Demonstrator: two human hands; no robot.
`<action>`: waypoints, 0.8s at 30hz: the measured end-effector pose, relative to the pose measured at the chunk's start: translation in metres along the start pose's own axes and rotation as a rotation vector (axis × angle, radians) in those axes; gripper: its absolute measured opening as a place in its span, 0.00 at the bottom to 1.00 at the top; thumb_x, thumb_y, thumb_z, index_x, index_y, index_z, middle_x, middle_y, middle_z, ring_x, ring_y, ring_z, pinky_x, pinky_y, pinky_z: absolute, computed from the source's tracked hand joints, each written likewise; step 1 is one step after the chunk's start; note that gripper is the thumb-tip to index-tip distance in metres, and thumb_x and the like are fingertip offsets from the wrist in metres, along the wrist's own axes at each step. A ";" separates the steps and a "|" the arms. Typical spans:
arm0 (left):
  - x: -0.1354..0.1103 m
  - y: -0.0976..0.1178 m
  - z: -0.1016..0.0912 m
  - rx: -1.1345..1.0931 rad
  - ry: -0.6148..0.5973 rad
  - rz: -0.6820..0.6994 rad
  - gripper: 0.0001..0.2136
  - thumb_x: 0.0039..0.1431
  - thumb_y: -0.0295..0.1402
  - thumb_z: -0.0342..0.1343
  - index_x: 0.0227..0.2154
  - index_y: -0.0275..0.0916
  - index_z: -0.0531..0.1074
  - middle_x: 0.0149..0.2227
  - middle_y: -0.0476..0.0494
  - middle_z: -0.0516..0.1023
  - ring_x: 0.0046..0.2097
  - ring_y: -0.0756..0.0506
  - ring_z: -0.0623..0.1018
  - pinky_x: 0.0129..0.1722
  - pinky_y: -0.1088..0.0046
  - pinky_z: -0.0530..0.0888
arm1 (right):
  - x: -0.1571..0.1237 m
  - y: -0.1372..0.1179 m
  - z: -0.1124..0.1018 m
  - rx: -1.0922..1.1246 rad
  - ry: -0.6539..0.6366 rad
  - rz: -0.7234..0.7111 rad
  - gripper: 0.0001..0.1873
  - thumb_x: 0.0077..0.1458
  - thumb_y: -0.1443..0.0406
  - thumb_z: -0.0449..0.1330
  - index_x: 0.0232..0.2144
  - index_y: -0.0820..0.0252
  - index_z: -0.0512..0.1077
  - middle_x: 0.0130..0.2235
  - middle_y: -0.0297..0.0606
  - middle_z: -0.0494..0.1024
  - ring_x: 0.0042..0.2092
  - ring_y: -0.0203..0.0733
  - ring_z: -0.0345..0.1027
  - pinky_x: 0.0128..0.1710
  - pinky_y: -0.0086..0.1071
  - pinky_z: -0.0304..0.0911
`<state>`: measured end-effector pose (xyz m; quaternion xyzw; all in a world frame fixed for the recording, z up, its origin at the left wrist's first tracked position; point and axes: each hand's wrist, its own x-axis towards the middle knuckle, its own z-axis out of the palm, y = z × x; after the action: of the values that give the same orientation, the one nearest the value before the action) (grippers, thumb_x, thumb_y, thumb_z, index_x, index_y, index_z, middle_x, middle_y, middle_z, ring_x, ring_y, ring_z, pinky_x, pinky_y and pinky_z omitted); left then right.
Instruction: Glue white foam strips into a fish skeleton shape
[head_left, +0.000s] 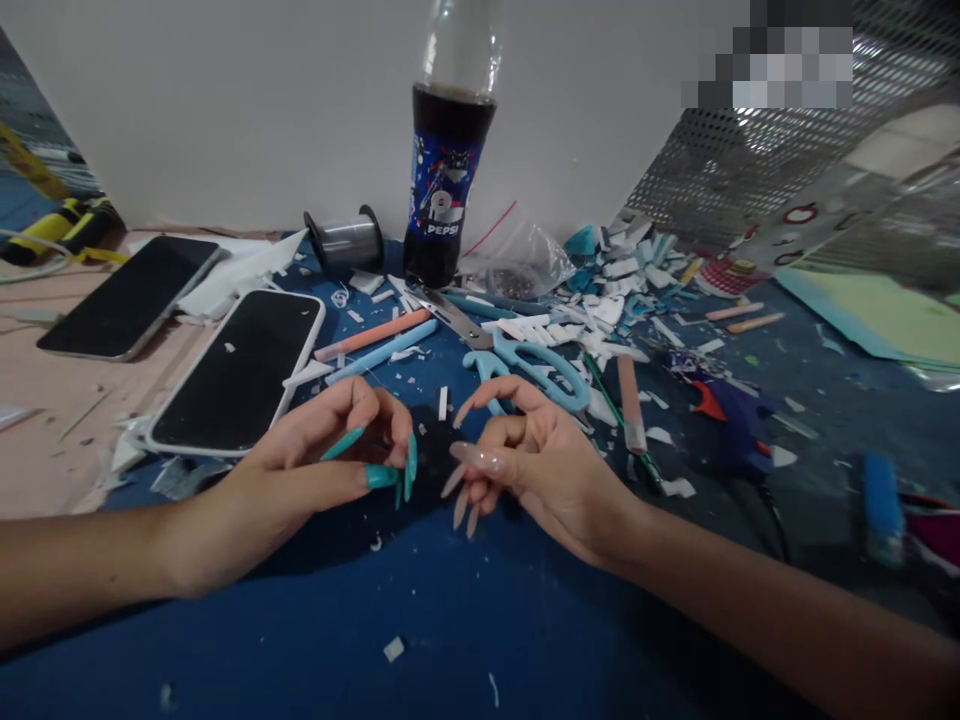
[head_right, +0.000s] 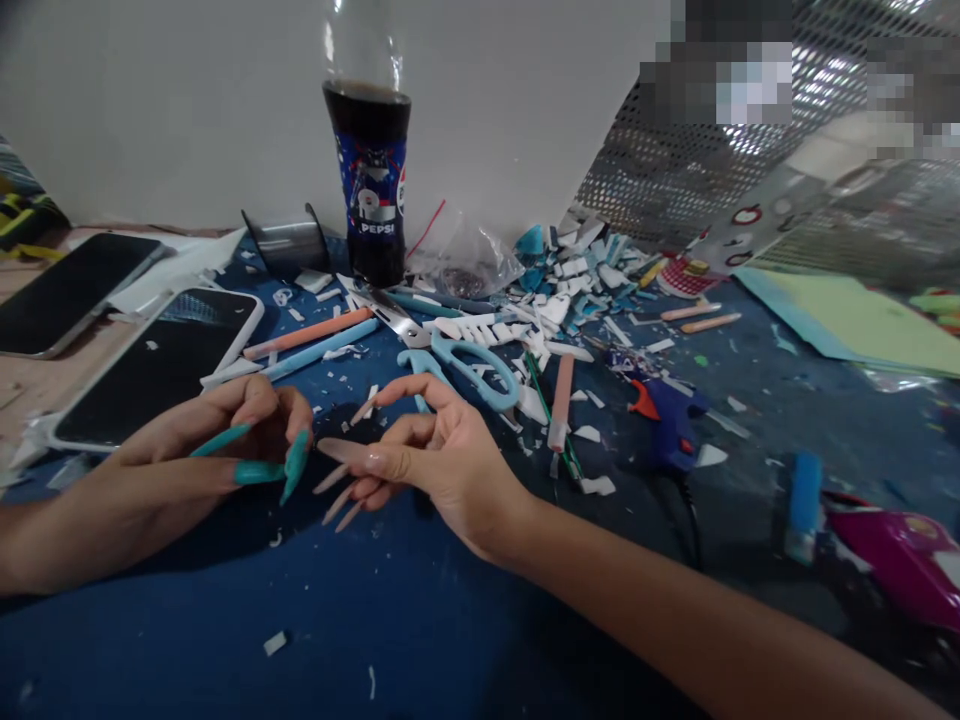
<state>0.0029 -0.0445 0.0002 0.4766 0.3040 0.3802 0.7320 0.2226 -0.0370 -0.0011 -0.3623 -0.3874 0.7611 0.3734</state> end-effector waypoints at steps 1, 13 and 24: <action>0.000 0.001 0.001 -0.018 0.001 -0.005 0.10 0.55 0.27 0.57 0.27 0.40 0.59 0.34 0.50 0.69 0.36 0.50 0.69 0.35 0.75 0.67 | 0.000 0.000 0.000 0.003 -0.002 -0.032 0.15 0.49 0.64 0.70 0.34 0.57 0.66 0.21 0.26 0.77 0.23 0.32 0.73 0.24 0.23 0.70; 0.002 0.007 0.002 -0.180 -0.322 -0.222 0.12 0.55 0.32 0.57 0.30 0.40 0.56 0.40 0.45 0.73 0.35 0.49 0.71 0.37 0.68 0.67 | -0.002 0.004 0.006 -0.180 0.094 -0.198 0.15 0.55 0.56 0.65 0.42 0.55 0.71 0.36 0.32 0.72 0.28 0.29 0.67 0.28 0.25 0.67; -0.003 0.004 0.002 -0.020 -0.456 -0.129 0.10 0.64 0.31 0.52 0.37 0.43 0.54 0.46 0.48 0.63 0.45 0.50 0.69 0.44 0.70 0.67 | -0.007 0.009 0.021 -0.143 0.160 -0.121 0.13 0.53 0.55 0.65 0.31 0.59 0.80 0.24 0.33 0.74 0.29 0.34 0.67 0.35 0.32 0.66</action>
<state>0.0020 -0.0476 0.0049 0.5227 0.1568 0.2180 0.8092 0.2055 -0.0539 0.0023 -0.4236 -0.4309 0.6763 0.4214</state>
